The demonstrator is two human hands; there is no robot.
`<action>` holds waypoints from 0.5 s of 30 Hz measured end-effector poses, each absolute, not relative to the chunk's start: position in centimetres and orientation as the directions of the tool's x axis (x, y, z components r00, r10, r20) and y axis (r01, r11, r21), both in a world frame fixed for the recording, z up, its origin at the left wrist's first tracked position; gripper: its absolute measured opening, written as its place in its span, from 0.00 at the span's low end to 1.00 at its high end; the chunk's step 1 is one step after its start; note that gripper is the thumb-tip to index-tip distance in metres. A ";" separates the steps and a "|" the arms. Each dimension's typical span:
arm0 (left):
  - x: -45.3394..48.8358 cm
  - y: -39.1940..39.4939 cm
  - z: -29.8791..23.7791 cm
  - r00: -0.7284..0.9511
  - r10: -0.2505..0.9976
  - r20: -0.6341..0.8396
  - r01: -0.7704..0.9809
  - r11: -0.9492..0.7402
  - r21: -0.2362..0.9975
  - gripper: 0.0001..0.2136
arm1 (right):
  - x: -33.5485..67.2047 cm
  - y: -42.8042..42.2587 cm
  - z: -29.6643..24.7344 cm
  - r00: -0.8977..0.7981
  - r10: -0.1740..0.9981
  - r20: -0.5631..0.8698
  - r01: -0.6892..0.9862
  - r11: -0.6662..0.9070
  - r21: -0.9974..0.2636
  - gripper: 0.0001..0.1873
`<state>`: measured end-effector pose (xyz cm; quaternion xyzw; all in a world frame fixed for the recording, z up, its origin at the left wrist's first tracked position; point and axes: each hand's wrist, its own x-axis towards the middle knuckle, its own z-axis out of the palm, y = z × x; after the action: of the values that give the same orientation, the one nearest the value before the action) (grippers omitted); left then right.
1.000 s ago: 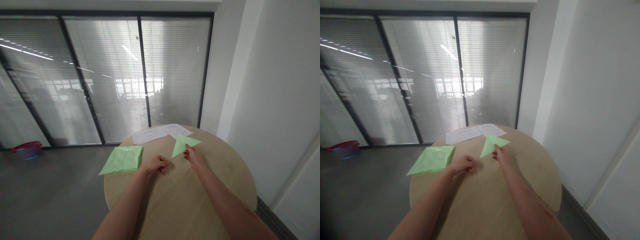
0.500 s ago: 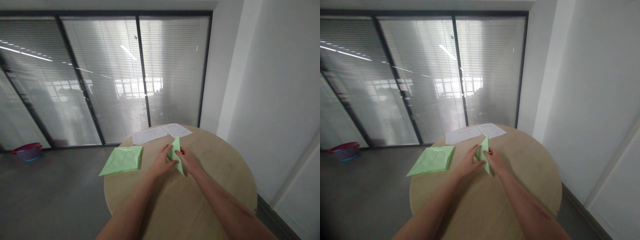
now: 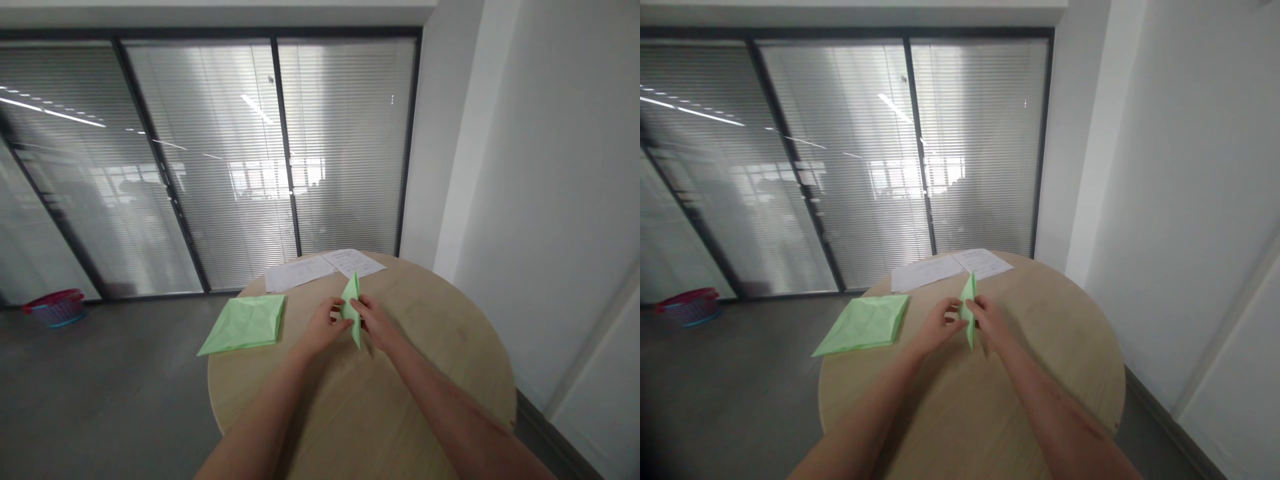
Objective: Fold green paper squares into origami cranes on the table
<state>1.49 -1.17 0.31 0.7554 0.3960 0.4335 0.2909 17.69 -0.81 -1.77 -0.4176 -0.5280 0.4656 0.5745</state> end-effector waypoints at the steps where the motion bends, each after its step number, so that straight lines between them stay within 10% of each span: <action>1: 1.5 -1.1 0.3 0.318 0.857 0.405 0.315 -0.499 0.808 0.17 | 17.6 -1.0 -1.7 -0.024 0.980 0.195 -0.160 0.189 -0.969 0.18; 15: 1.2 -0.1 -0.3 0.453 0.807 0.379 -0.022 -0.415 0.910 0.18 | 17.4 -1.3 -1.5 -0.029 0.976 0.218 -0.284 0.201 -0.938 0.17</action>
<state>1.19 -0.11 -0.29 0.7138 0.2750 0.4450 0.4657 17.39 -1.27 -1.50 -0.3531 -0.4896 0.5243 0.6006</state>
